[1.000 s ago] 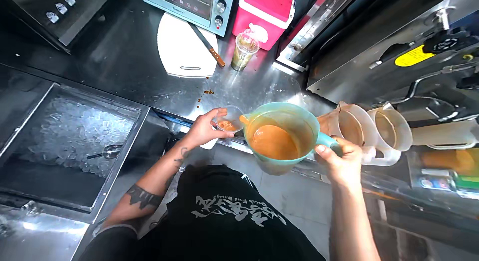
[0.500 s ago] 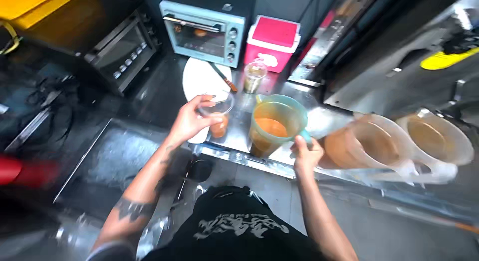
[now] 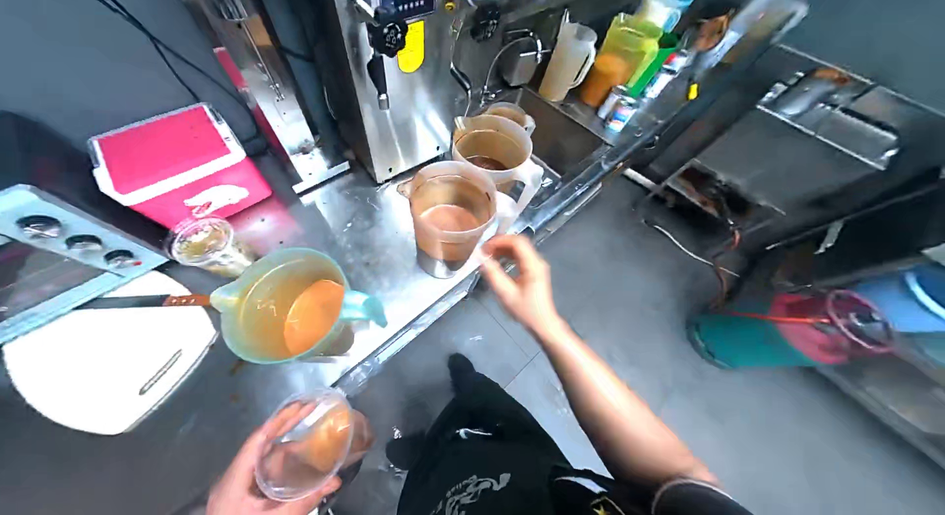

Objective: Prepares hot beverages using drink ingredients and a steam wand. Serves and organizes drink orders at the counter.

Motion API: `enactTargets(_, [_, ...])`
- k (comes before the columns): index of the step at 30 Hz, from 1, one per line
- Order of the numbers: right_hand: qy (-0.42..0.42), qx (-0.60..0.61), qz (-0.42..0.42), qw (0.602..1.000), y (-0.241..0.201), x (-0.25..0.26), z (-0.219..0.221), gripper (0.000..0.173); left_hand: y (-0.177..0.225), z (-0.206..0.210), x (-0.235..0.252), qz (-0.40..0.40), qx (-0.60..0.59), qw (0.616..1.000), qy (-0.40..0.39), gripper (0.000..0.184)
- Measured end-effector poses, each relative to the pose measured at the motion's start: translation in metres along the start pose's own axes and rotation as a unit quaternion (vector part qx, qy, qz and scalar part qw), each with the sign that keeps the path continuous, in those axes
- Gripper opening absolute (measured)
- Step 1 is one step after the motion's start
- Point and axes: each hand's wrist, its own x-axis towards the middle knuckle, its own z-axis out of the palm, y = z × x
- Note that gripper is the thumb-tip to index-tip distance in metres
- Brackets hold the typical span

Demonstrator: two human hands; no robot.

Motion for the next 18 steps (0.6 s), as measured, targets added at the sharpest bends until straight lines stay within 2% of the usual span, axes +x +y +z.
enactTargets(1, [0.063, -0.024, 0.025, 0.997, 0.020, 0.014, -0.025, 0.034, -0.001, 0.017, 0.003, -0.003, 0.007, 1.000, 0.002, 0.095])
enactTargets(3, [0.156, -0.052, 0.106, 0.981, 0.073, 0.045, -0.060, 0.054, -0.003, 0.052, 0.007, -0.017, 0.022, 0.999, 0.017, 0.095])
enactTargets(4, [0.168, -0.053, 0.148, 0.973, 0.103, 0.060, -0.070, 0.067, -0.003, 0.070, 0.011, -0.032, 0.037, 0.998, 0.026, 0.096])
enactTargets(6, [0.121, -0.035, 0.204, 0.971, 0.156, 0.086, -0.077, 0.085, -0.008, 0.110, 0.023, -0.046, 0.075, 0.995, 0.048, 0.099])
enactTargets(7, [0.088, -0.019, 0.214, 0.973, 0.176, 0.097, -0.074, 0.082, -0.012, 0.131, 0.031, -0.046, 0.092, 0.993, 0.058, 0.100])
enactTargets(9, [0.054, 0.019, 0.211, 0.976, 0.205, 0.113, -0.063, 0.057, -0.018, 0.177, 0.048, -0.053, 0.114, 0.989, 0.082, 0.099])
enactTargets(10, [0.037, 0.044, 0.201, 0.978, 0.215, 0.115, -0.060, 0.050, -0.020, 0.201, 0.058, -0.057, 0.122, 0.986, 0.100, 0.098])
enactTargets(12, [0.003, 0.106, 0.181, 0.978, 0.231, 0.113, -0.061, 0.044, -0.021, 0.246, 0.077, -0.058, 0.110, 0.984, 0.131, 0.095])
enactTargets(15, [0.035, 0.193, 0.171, 0.966, 0.247, 0.118, -0.062, 0.034, -0.013, 0.297, 0.107, -0.054, 0.060, 0.987, 0.139, 0.093])
enactTargets(18, [0.075, 0.210, 0.170, 0.960, 0.264, 0.129, -0.076, 0.031, -0.007, 0.339, 0.127, -0.046, 0.042, 0.989, 0.131, 0.093])
